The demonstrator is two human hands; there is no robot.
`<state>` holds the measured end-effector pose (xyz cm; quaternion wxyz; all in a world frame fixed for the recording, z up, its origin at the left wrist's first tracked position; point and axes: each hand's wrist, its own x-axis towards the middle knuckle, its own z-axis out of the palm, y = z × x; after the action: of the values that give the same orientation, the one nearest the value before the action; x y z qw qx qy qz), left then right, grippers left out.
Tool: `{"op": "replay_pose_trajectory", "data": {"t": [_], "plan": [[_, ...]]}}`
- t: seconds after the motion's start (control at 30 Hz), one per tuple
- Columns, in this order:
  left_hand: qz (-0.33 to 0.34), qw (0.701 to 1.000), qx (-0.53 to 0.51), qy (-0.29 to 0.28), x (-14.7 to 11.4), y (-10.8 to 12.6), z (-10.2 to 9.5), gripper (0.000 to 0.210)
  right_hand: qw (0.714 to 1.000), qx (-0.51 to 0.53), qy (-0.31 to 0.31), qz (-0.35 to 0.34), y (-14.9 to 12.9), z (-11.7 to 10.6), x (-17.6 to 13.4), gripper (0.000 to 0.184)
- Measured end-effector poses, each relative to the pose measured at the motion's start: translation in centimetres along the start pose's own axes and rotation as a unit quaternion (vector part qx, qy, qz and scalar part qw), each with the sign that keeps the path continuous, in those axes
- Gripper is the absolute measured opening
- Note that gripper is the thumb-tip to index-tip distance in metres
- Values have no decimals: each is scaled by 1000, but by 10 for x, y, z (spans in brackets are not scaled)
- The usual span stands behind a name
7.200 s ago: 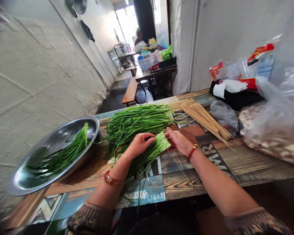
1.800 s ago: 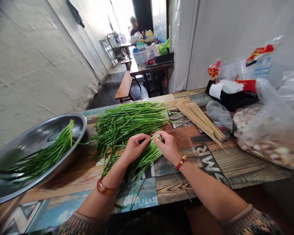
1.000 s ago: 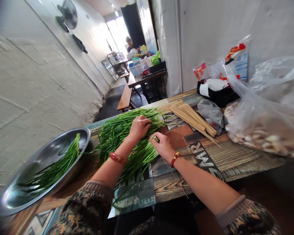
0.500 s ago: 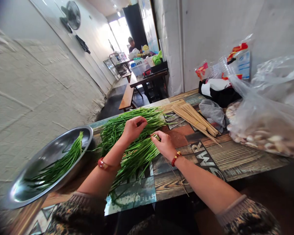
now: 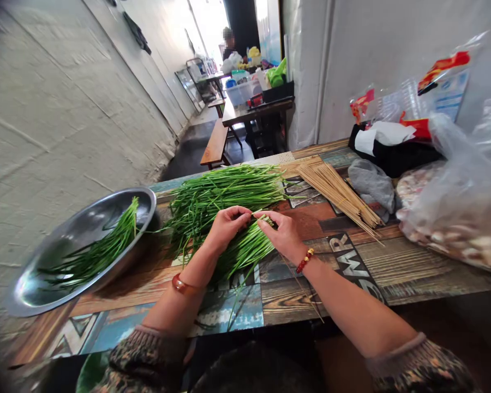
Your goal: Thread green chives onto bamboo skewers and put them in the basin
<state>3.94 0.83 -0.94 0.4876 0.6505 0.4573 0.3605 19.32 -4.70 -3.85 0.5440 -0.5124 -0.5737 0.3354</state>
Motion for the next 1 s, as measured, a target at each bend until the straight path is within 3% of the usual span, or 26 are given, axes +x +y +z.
{"op": "replay_pose_trajectory", "data": {"t": [0.3,1.0], "plan": [[32,999,-19,30,0,-10,0,15,1000,-15,-9,15,6,2,-1,27],[74,997,2,31,-1,-13,3,9,1000,-15,-13,22,7,2,-2,27]]}}
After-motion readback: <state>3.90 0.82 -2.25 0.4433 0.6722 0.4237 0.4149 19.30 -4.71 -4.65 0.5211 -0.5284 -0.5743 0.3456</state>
